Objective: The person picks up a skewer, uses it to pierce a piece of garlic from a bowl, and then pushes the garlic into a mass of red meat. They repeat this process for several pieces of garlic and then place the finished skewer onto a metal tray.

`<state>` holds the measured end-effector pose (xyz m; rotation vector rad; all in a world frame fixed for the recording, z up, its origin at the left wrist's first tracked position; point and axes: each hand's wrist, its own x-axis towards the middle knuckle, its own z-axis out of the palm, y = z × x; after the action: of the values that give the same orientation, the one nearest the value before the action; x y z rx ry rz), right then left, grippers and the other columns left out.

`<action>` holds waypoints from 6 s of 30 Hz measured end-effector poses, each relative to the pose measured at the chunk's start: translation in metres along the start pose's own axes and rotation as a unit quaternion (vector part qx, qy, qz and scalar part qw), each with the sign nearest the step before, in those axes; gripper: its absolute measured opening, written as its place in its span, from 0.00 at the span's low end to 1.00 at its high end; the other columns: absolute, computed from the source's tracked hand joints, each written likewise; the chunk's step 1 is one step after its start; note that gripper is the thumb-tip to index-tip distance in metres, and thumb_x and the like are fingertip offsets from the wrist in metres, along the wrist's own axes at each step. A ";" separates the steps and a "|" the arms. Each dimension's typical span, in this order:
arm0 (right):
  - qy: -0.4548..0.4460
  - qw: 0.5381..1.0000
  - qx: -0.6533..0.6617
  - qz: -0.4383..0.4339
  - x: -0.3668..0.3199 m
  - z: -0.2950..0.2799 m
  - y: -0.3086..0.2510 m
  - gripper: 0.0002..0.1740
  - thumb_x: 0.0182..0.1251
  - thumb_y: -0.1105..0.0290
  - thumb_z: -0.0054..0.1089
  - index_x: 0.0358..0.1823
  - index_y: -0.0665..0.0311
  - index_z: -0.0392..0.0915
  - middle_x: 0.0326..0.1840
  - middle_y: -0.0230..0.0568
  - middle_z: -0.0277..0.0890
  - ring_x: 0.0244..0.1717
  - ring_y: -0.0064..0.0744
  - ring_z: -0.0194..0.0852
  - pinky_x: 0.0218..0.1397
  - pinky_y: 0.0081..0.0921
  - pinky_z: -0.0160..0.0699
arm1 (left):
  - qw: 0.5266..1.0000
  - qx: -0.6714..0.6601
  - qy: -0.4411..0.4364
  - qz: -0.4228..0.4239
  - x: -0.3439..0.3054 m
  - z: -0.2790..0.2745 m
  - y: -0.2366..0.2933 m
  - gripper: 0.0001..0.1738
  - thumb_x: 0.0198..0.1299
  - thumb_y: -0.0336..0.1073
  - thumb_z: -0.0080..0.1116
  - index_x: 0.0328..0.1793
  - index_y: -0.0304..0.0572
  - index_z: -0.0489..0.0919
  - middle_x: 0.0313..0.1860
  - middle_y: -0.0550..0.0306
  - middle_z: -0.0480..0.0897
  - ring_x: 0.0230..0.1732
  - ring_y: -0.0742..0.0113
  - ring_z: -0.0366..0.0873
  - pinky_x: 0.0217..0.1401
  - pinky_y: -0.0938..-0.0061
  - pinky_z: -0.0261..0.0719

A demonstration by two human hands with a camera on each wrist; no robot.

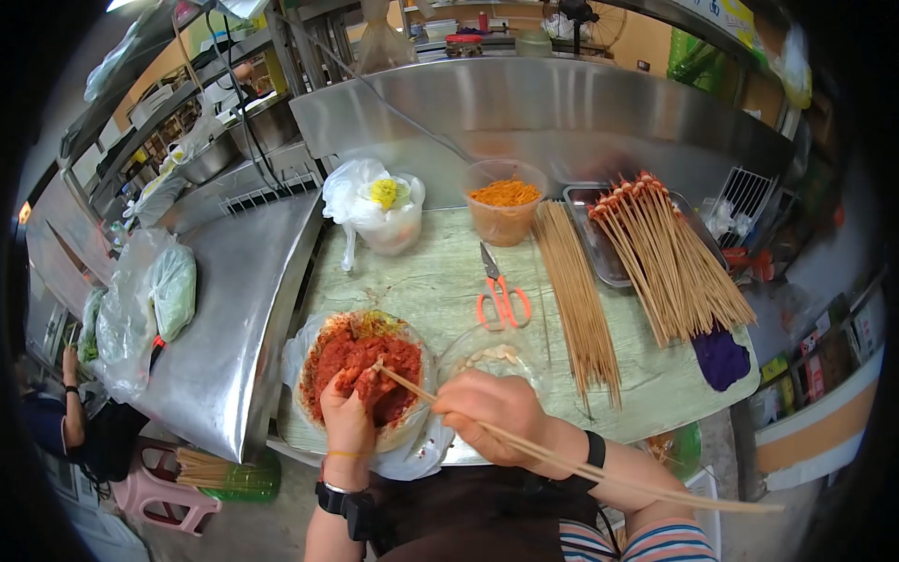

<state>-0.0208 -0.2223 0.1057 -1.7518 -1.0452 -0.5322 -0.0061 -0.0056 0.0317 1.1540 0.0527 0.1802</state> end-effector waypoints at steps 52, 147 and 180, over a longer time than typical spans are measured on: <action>0.074 0.995 0.033 -0.059 -0.017 0.038 0.017 0.05 0.66 0.71 0.53 0.38 0.65 0.73 0.32 0.42 0.75 0.24 0.36 0.76 0.23 0.27 0.74 | 0.956 -0.280 0.070 -0.053 0.007 -0.013 -0.005 0.14 0.62 0.28 0.55 0.54 0.39 0.75 0.50 0.54 0.80 0.50 0.63 0.78 0.52 0.70 0.80; -0.067 0.995 -0.074 -0.029 -0.007 0.030 0.001 0.12 0.52 0.77 0.60 0.40 0.68 0.77 0.40 0.45 0.76 0.43 0.41 0.76 0.49 0.33 0.75 | 0.987 -0.129 0.096 -0.006 0.003 0.000 -0.006 0.12 0.63 0.30 0.54 0.51 0.33 0.76 0.45 0.50 0.82 0.43 0.60 0.82 0.43 0.71 0.84; 0.087 0.926 0.232 0.285 -0.043 0.029 -0.004 0.12 0.61 0.81 0.56 0.46 0.71 0.74 0.40 0.39 0.71 0.37 0.25 0.79 0.39 0.19 0.77 | 0.987 -0.135 0.073 0.042 0.002 0.006 0.003 0.24 0.60 0.32 0.59 0.62 0.44 0.69 0.52 0.58 0.79 0.46 0.68 0.80 0.44 0.75 0.83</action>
<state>-0.0500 -0.2133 0.0642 -1.4523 -0.4440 -0.0553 -0.0038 -0.0099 0.0370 0.8720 0.1066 0.3359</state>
